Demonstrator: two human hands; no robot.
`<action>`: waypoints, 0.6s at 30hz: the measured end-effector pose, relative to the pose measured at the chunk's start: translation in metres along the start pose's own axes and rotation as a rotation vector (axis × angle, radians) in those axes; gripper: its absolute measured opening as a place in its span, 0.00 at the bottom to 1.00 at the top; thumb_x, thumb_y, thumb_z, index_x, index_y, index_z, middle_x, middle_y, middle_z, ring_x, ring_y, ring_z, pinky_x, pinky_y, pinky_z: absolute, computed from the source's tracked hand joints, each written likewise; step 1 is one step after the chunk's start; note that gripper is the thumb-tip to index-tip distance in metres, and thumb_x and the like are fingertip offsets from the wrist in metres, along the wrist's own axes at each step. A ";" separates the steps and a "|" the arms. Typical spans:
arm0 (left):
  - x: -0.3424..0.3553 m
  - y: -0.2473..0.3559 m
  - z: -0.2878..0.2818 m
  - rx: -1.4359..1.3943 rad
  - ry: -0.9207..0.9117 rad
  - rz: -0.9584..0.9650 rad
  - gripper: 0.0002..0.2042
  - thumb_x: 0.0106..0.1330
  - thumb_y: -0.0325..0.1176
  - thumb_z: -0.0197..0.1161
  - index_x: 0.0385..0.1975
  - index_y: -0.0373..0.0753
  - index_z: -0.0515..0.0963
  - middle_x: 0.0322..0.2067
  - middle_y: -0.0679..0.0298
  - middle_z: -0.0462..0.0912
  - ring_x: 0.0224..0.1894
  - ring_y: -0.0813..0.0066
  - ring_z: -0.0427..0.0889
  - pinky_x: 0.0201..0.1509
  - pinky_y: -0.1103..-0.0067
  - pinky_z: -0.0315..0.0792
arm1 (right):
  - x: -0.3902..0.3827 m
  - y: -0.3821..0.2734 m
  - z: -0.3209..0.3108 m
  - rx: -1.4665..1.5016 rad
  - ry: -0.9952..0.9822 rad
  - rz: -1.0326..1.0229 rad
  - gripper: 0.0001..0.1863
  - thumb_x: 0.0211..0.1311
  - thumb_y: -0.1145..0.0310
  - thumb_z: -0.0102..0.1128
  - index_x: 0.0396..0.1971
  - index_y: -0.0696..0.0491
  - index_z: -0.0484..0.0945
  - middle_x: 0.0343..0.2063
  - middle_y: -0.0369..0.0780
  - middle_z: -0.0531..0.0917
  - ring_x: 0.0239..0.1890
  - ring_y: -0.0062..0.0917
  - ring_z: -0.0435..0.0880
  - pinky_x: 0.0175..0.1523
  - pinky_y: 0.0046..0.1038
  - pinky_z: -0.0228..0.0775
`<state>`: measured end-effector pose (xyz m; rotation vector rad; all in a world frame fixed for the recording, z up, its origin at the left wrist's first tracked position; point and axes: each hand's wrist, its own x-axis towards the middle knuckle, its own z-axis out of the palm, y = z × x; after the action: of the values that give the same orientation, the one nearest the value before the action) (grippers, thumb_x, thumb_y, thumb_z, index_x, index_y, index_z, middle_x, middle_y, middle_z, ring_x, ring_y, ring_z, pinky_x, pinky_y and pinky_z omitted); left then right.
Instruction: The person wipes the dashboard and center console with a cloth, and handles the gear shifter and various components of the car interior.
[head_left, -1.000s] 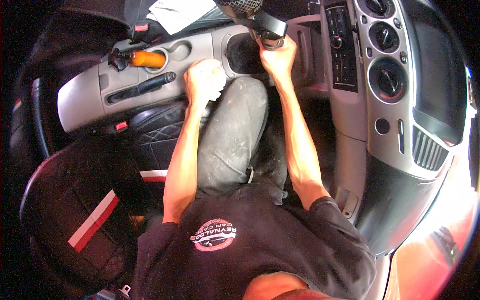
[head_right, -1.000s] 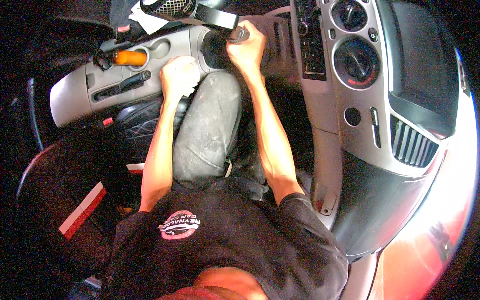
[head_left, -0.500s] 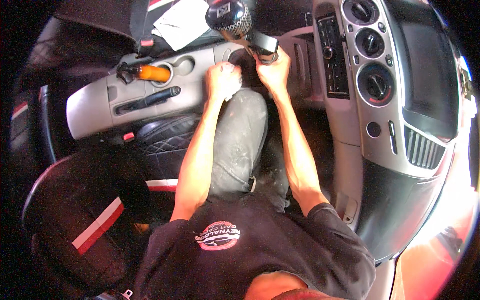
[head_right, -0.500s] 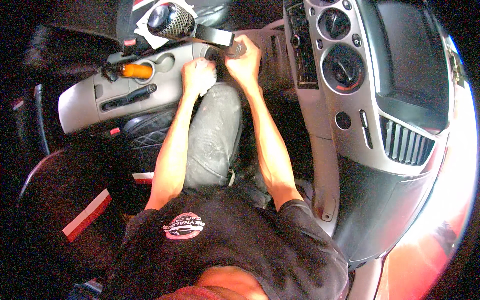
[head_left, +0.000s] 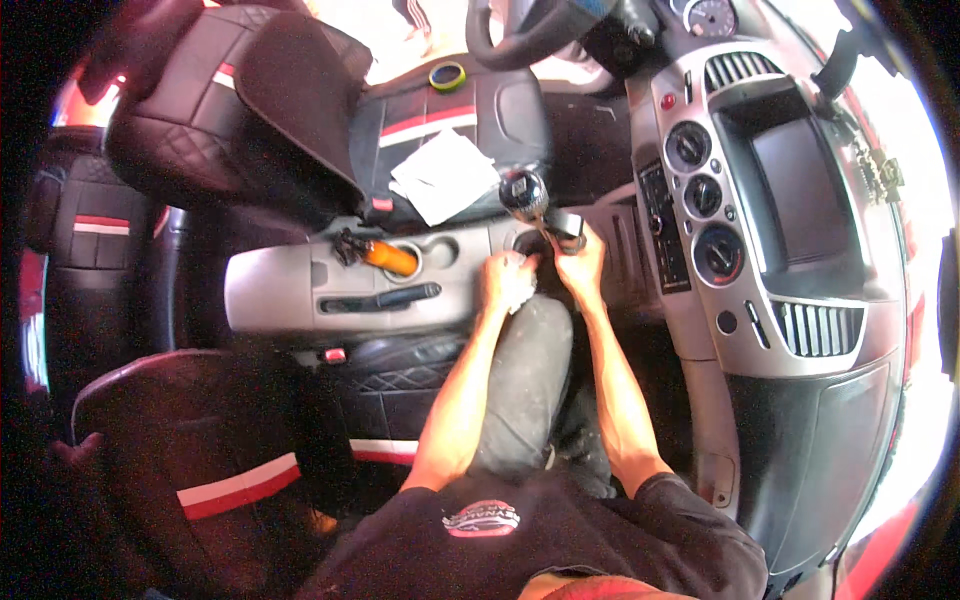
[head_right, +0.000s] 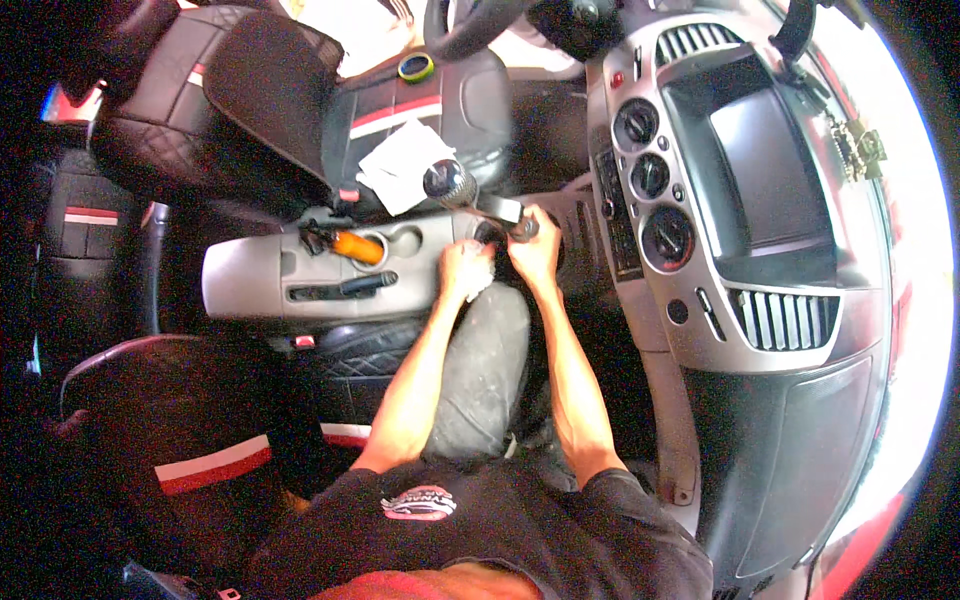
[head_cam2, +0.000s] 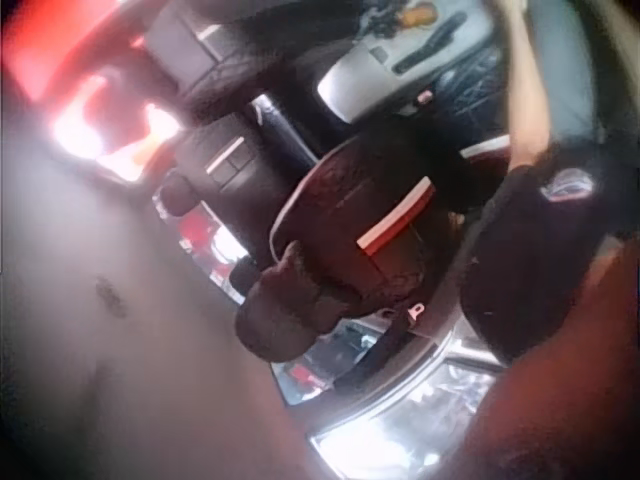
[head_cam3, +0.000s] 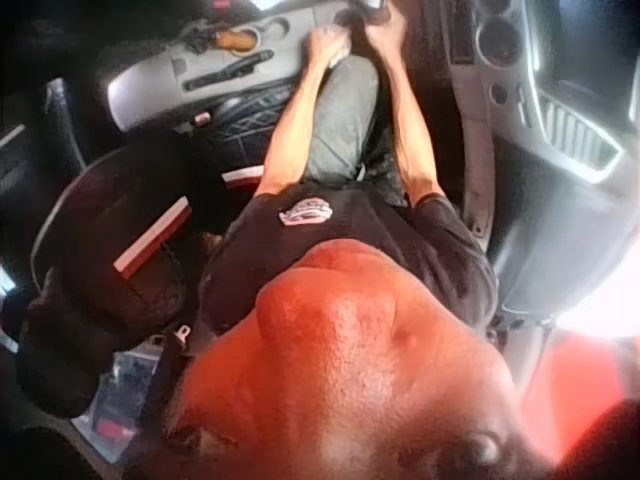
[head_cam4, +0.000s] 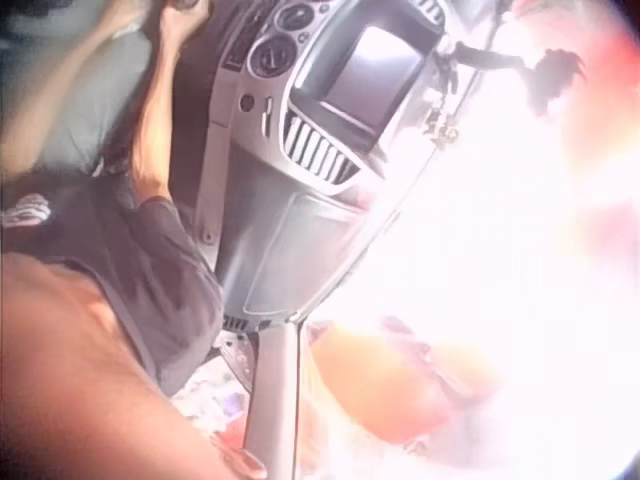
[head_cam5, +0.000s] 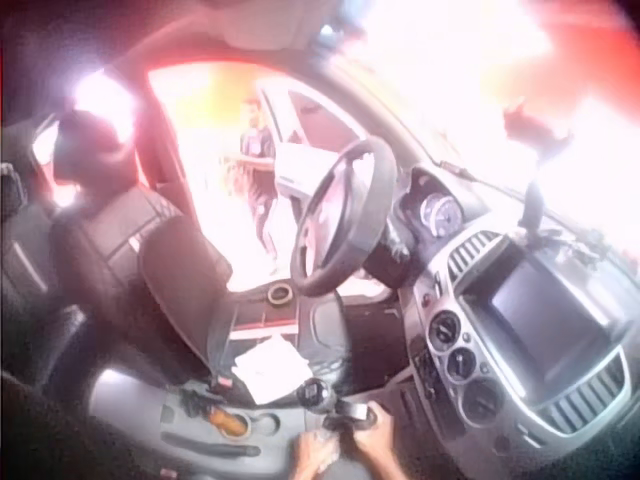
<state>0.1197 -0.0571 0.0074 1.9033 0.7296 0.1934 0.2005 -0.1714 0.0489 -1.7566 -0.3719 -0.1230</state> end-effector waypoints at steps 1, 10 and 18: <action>0.003 -0.015 0.000 -0.022 0.002 -0.007 0.14 0.57 0.41 0.66 0.18 0.37 0.78 0.15 0.59 0.80 0.19 0.71 0.80 0.26 0.68 0.72 | -0.002 0.000 0.006 0.003 0.010 -0.043 0.12 0.46 0.82 0.64 0.25 0.55 0.69 0.17 0.34 0.71 0.26 0.13 0.69 0.30 0.22 0.63; -0.002 -0.003 -0.004 0.011 -0.129 -0.053 0.19 0.61 0.50 0.64 0.21 0.39 0.81 0.20 0.55 0.82 0.24 0.57 0.83 0.31 0.63 0.74 | -0.004 0.008 0.002 -0.057 0.000 -0.014 0.12 0.44 0.80 0.67 0.26 0.56 0.72 0.17 0.37 0.74 0.24 0.17 0.72 0.30 0.25 0.65; 0.002 -0.013 0.001 -0.162 -0.076 0.009 0.12 0.55 0.41 0.67 0.22 0.38 0.80 0.20 0.56 0.82 0.23 0.59 0.83 0.31 0.65 0.75 | 0.000 0.017 0.003 0.028 0.007 -0.016 0.11 0.44 0.82 0.63 0.24 0.56 0.70 0.18 0.37 0.73 0.24 0.16 0.71 0.29 0.25 0.63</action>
<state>0.1162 -0.0530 -0.0046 1.7500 0.6354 0.1796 0.2051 -0.1714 0.0317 -1.7250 -0.3810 -0.1345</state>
